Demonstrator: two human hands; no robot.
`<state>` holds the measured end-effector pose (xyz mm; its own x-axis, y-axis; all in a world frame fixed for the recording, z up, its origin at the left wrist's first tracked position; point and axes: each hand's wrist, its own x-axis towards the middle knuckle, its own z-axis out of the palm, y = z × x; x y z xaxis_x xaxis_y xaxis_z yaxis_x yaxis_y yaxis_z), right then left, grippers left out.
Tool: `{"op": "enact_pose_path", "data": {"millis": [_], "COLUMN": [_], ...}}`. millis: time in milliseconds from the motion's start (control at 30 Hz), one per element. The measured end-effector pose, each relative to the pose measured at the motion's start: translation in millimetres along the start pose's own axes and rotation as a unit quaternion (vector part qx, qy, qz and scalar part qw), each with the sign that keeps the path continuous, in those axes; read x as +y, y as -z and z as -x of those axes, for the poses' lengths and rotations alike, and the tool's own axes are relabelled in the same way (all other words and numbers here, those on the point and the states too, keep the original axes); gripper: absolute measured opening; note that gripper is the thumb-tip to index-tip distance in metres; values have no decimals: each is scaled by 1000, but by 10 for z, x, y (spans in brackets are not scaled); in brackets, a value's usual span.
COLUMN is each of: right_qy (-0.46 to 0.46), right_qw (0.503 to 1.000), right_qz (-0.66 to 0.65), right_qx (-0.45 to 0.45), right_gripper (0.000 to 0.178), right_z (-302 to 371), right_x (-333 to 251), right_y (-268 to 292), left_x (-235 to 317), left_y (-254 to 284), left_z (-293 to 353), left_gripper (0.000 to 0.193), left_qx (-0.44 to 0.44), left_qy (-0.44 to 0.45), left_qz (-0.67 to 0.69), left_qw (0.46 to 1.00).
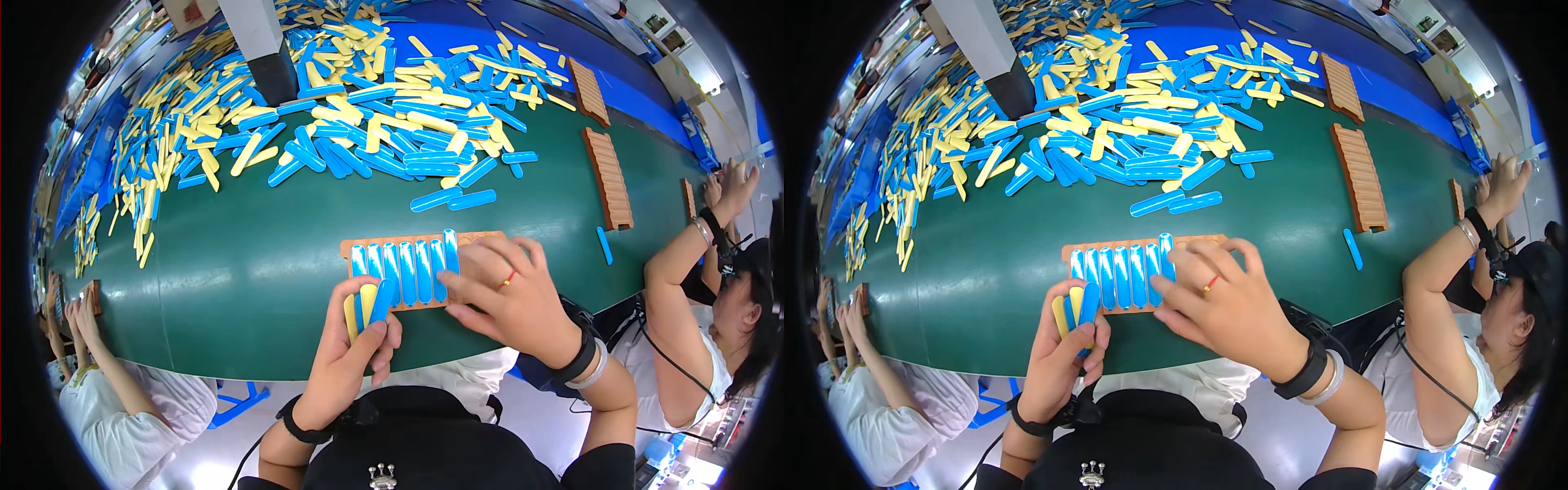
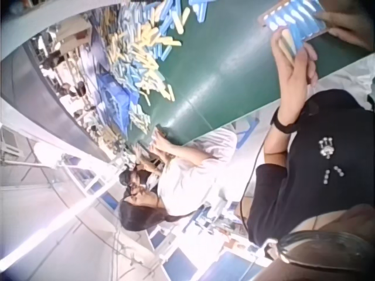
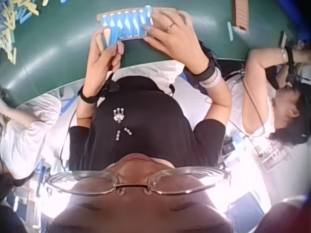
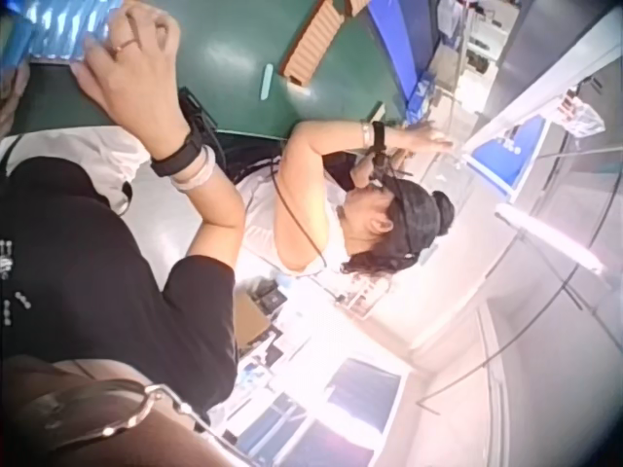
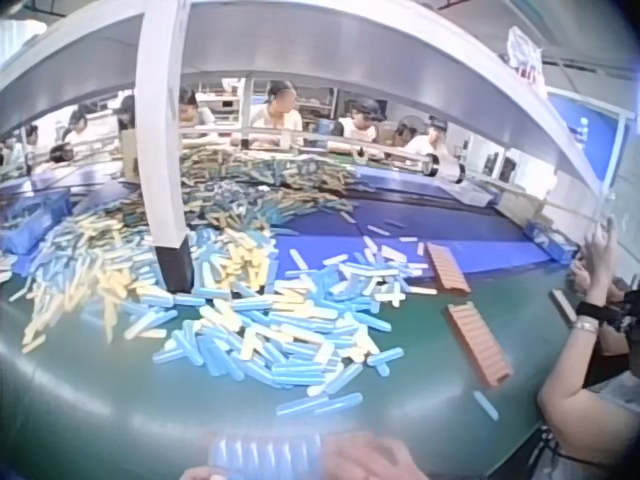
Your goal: Assemble blue and yellow strips onto a wooden-like base in a factory setting.
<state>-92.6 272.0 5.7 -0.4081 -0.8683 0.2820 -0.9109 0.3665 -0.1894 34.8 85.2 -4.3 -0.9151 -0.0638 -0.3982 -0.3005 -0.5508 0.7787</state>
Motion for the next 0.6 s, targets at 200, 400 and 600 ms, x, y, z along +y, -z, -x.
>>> {"op": "enact_pose_path", "data": {"millis": [200, 400, 600], "right_qy": [-45, -81, -85], "right_qw": [999, 992, 992], "right_qz": [21, -86, -91], "right_qx": [-21, -40, -20], "right_gripper": [34, 30, 26], "right_z": [28, 109, 49], "right_x": [84, 100, 161], "right_y": [-3, 23, 25], "left_x": [14, -23, -34], "left_y": [-11, -35, -126], "left_z": [4, -17, -55], "left_gripper": [37, 32, 29], "left_qx": [-1, 0, -33], "left_qy": [6, 6, 21], "left_qz": [-16, -6, -9], "left_qw": [1000, 1000, 999]}}
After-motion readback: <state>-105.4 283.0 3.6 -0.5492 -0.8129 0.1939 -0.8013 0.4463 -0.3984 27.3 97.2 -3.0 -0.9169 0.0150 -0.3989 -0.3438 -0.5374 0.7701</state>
